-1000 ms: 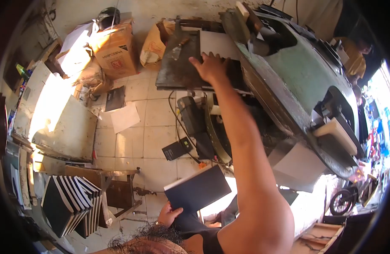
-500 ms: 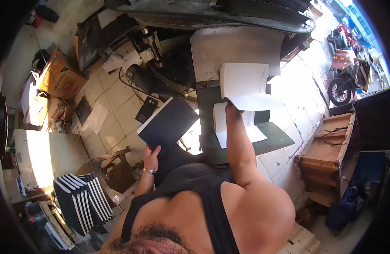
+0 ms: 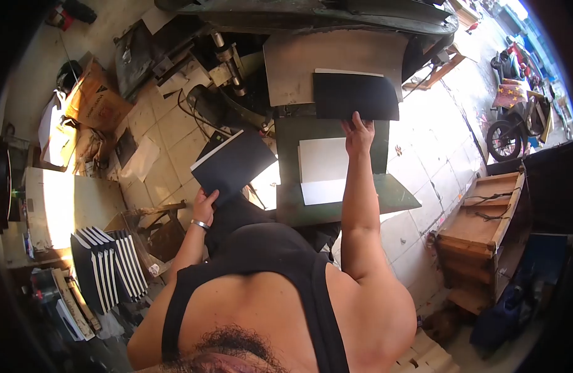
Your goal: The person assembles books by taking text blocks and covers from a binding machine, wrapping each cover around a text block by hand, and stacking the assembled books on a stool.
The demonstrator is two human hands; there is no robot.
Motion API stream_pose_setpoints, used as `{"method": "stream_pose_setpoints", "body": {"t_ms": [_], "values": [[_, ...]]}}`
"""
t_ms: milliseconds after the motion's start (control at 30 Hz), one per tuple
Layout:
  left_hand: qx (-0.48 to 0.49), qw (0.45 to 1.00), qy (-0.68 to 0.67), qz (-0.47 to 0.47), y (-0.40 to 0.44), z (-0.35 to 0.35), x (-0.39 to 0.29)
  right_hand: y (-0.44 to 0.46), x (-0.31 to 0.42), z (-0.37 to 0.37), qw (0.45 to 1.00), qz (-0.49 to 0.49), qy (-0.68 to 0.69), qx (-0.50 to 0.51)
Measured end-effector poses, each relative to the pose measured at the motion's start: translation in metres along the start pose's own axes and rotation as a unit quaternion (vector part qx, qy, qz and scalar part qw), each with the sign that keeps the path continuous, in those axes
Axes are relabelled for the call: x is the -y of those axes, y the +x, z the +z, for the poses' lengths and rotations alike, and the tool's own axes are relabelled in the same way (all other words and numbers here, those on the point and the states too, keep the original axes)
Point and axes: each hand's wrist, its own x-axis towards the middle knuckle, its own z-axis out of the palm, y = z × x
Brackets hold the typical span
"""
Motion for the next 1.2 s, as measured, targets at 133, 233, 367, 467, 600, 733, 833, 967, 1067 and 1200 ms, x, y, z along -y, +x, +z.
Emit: {"method": "stream_pose_setpoints", "body": {"t_ms": [133,233,367,467,600,733,833,967,1067,1200], "values": [[-0.007,1.000,-0.026,-0.014,-0.006,0.004,-0.011,0.001,0.009,0.019,0.982,-0.056,0.107,0.144],[-0.006,0.998,-0.047,-0.034,-0.008,0.004,-0.013,0.007,0.013,0.029,0.972,-0.057,0.142,0.177],[-0.006,0.997,-0.056,-0.050,-0.005,0.001,-0.017,0.024,-0.023,-0.006,0.983,-0.058,0.104,0.140],[0.016,0.995,-0.079,-0.063,-0.007,0.000,-0.022,0.049,-0.049,-0.049,0.995,-0.031,0.038,0.087],[0.005,0.987,-0.129,-0.094,-0.026,0.008,-0.038,0.055,-0.040,-0.054,0.998,0.010,-0.051,0.029],[0.015,0.985,-0.145,-0.091,-0.048,-0.010,-0.053,0.040,-0.002,-0.019,0.975,-0.046,-0.206,0.067],[-0.013,0.976,-0.162,-0.144,-0.076,-0.030,-0.072,-0.010,0.044,0.054,0.925,-0.106,-0.301,0.204],[-0.018,0.981,-0.054,-0.185,-0.089,-0.074,-0.062,-0.077,0.083,0.165,0.815,-0.078,-0.342,0.460],[-0.069,0.975,-0.110,-0.178,-0.085,-0.077,-0.047,-0.103,0.075,0.240,0.704,0.017,-0.351,0.617],[-0.075,0.968,-0.161,-0.176,-0.080,-0.095,-0.028,-0.129,-0.016,0.295,0.626,0.153,-0.331,0.689]]}}
